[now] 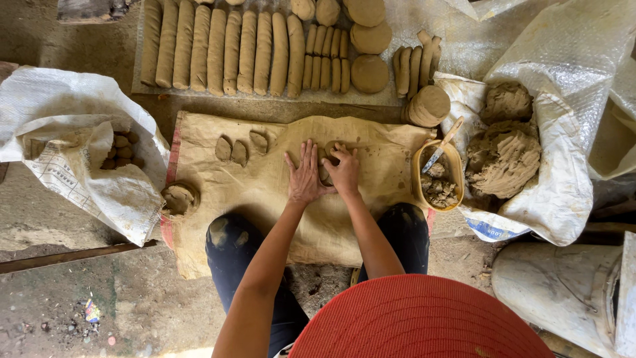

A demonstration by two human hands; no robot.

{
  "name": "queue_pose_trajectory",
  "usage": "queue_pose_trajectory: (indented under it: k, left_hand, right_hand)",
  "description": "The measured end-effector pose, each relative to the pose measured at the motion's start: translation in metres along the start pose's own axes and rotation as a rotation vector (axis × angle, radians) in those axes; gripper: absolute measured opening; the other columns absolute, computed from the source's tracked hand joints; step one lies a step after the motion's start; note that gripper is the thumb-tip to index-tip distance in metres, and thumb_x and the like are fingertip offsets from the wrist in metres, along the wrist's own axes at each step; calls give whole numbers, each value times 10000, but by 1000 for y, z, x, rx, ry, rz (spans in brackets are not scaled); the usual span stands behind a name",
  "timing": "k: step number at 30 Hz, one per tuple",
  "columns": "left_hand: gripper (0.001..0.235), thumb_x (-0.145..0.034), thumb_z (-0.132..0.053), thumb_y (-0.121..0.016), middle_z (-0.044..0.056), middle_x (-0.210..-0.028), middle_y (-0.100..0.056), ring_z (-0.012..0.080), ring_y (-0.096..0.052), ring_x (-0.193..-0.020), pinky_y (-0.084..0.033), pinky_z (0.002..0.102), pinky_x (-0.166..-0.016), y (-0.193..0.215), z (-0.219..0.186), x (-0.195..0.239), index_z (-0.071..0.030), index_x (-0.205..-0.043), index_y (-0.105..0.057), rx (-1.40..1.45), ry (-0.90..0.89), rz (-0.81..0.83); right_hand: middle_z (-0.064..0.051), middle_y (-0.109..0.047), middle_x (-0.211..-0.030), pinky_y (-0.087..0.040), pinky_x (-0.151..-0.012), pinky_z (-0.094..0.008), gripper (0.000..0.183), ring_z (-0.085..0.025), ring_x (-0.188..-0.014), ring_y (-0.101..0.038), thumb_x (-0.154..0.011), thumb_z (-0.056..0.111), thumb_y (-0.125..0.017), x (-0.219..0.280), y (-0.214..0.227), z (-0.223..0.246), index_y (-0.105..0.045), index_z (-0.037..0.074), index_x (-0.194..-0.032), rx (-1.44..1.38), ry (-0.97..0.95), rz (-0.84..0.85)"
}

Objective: The person forms a clay flower by assembling flattened clay petals onto a central stem. They shape each petal by hand, attach them to the top of a long clay cylinder, and smooth the clay to secure the components together.

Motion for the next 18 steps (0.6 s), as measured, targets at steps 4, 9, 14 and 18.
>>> queue_pose_trajectory:
  k: [4,9,14,18]
  left_hand:
    - [1602,-504,-1074,-464,152,-1720,-37,272,3,-1589,73,739,-1170,8,-2,-1,19,-1620,-106,55,-14,-27]
    - [1611,-493,-1092,-430,151,-1720,-41,274,7,-1591,81,735,-1172,19,-5,0,18,-1618,-116,81,-12,3]
    - [1607,-489,-1094,-415,151,-1716,-44,275,12,-1585,84,742,-1161,15,-3,0,17,-1612,-121,70,-5,18]
    - [1590,-490,-1093,-407,157,-1712,-45,282,13,-1585,86,741,-1165,13,-4,2,2,-1611,-134,52,-23,-39]
  right_hand:
    - [-164,-656,-1433,-205,-1326,-555,299,-345,-1398,-597,-919,215,-780,0,-4,-19,-783,8,-1135,-55,59,38]
    - [-141,-483,-1536,-216,-1185,-591,471,-370,-1404,-404,-735,370,-894,-13,24,-7,-789,119,-1120,107,114,192]
    - [-22,-502,-1511,-246,-1216,-541,319,-325,-1437,-350,-691,395,-911,-2,23,0,-842,229,-954,216,146,162]
    - [43,-525,-1551,-230,-1253,-537,197,-306,-1475,-364,-729,357,-902,3,14,-4,-868,256,-894,259,231,102]
Point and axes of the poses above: each hand's wrist, its own x-axis away from the middle knuckle, its own y-axis out of the back of the hand, z = x × y, the point moved 5 cm from there along -x, towards the middle knuckle
